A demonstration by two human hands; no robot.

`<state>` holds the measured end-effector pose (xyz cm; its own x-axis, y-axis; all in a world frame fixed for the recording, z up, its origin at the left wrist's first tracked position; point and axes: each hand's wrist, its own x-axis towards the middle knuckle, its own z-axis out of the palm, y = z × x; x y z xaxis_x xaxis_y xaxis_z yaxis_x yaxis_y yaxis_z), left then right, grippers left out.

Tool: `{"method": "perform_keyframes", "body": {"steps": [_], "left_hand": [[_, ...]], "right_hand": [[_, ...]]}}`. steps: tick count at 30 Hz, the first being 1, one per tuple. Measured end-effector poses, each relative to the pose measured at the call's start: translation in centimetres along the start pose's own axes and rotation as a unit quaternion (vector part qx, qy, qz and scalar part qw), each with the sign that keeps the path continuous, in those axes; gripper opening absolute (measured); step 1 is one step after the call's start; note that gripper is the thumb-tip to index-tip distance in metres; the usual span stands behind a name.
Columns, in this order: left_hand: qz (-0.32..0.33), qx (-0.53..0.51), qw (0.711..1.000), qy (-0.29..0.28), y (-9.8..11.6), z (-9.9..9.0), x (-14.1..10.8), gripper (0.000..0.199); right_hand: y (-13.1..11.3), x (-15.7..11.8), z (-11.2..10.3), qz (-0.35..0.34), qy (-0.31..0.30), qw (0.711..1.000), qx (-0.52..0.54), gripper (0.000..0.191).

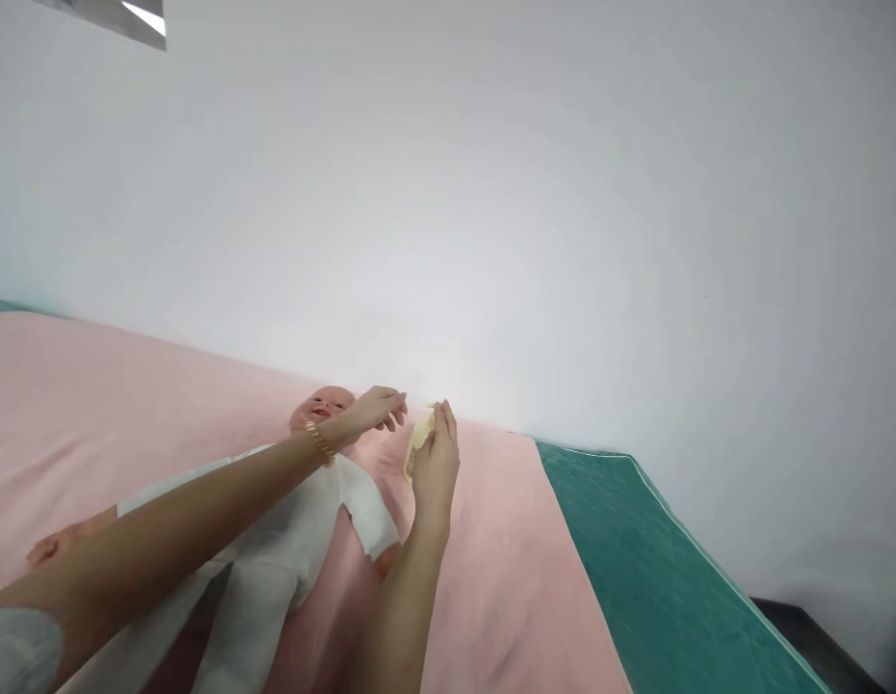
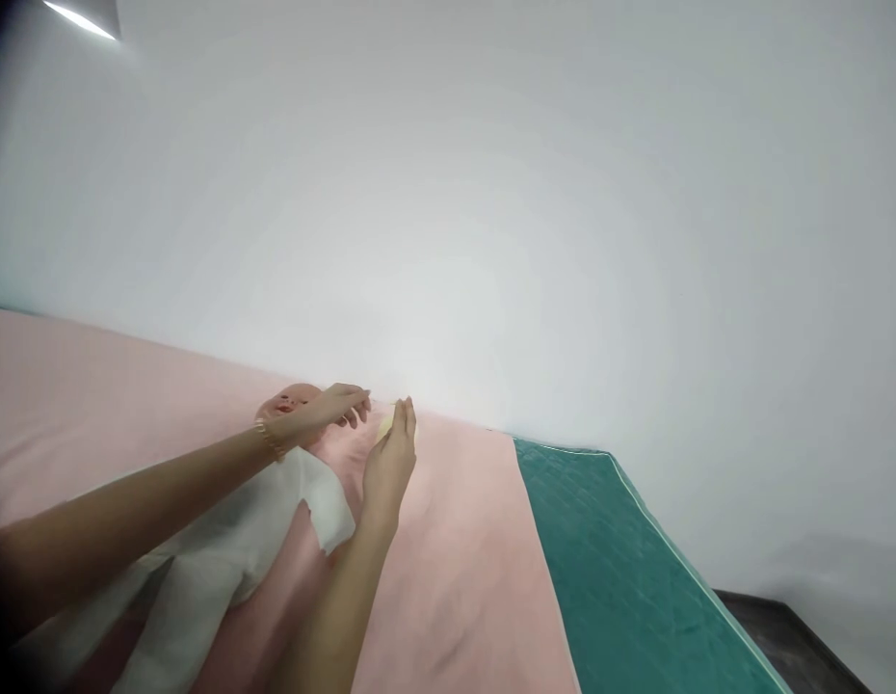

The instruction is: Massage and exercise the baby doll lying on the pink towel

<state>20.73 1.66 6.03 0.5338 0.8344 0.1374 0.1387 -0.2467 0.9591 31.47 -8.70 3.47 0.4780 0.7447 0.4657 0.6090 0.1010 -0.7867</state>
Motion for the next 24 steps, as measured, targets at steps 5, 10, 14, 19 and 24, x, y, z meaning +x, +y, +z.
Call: {"method": "perform_keyframes", "body": {"steps": [5,10,14,19,24], "left_hand": [[0.013,0.017,0.999,0.042,-0.1,4.1,2.7,0.050],[0.061,0.036,0.993,0.090,-0.7,5.9,4.0,0.046],[0.059,0.018,0.992,0.109,-1.4,6.6,4.2,0.043],[0.043,-0.023,0.992,0.120,-1.6,7.4,4.1,0.042],[0.026,-0.066,0.990,0.121,-1.2,7.4,3.4,0.042]], "right_hand": [[0.6,0.2,0.3,0.009,-0.011,1.000,0.022,0.057],[0.6,0.1,0.5,0.031,-0.016,0.998,0.054,0.054],[0.4,0.0,0.4,0.038,-0.011,0.997,0.068,0.053],[0.5,0.3,0.6,0.066,0.005,0.994,0.084,0.054],[0.5,0.5,0.7,0.067,-0.002,0.995,0.069,0.056]]}}
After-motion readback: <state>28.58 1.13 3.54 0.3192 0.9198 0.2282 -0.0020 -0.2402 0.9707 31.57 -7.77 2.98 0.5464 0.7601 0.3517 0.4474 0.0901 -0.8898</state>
